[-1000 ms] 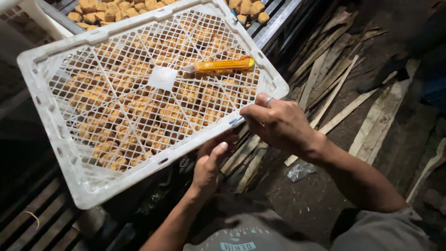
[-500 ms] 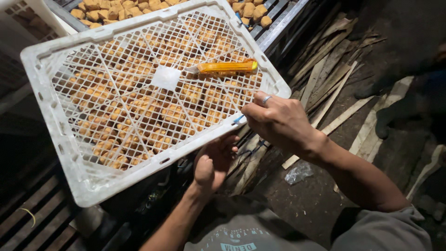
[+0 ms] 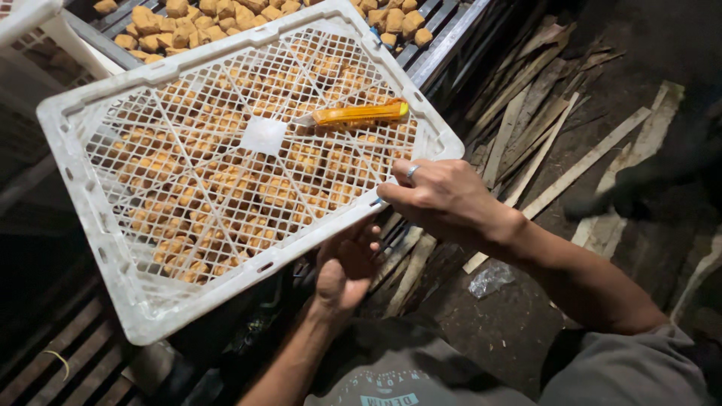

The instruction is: The person places a white mesh lid over a plastic basket filled with brown food cubes resting on metal drying racks, then fastens the lid to the basket using a blue strap, pulling it tight and trimming the excess with a utility knife. They repeat this for several baskets, moving finished ones aside.

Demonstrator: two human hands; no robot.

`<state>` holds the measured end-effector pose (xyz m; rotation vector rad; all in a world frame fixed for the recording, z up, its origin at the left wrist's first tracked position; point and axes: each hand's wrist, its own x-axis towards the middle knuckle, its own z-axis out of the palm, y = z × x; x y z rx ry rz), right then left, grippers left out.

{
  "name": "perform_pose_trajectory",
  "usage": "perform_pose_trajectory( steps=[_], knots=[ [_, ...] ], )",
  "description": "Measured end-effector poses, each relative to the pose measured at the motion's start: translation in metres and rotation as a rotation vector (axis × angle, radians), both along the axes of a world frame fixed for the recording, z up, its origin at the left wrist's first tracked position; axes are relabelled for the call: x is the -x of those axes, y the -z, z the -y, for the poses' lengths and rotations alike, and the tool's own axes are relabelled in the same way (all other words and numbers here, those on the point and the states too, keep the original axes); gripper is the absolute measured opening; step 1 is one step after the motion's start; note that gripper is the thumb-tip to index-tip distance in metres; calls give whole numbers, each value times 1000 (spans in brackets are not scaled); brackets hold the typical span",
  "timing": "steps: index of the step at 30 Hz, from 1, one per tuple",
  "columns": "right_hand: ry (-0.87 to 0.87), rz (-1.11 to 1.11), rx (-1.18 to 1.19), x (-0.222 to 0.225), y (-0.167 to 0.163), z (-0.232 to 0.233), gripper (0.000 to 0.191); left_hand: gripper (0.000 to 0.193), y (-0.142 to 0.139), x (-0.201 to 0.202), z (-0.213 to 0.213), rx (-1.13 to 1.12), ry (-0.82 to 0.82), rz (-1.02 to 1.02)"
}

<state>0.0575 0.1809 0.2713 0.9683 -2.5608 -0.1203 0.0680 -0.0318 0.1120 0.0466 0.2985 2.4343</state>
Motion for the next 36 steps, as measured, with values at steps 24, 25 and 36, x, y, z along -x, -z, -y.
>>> perform_pose_trajectory(
  steps=[24,25,36],
  knots=[
    [-52,86,167,5,15,15,17,42,2,7,-10,-102,102,71],
    [-61,111,159,5,17,14,17,42,2,8,-11,-125,99,47],
    [-72,27,430,-17,29,14,12,61,42,1,-22,-181,-114,-192]
  ],
)
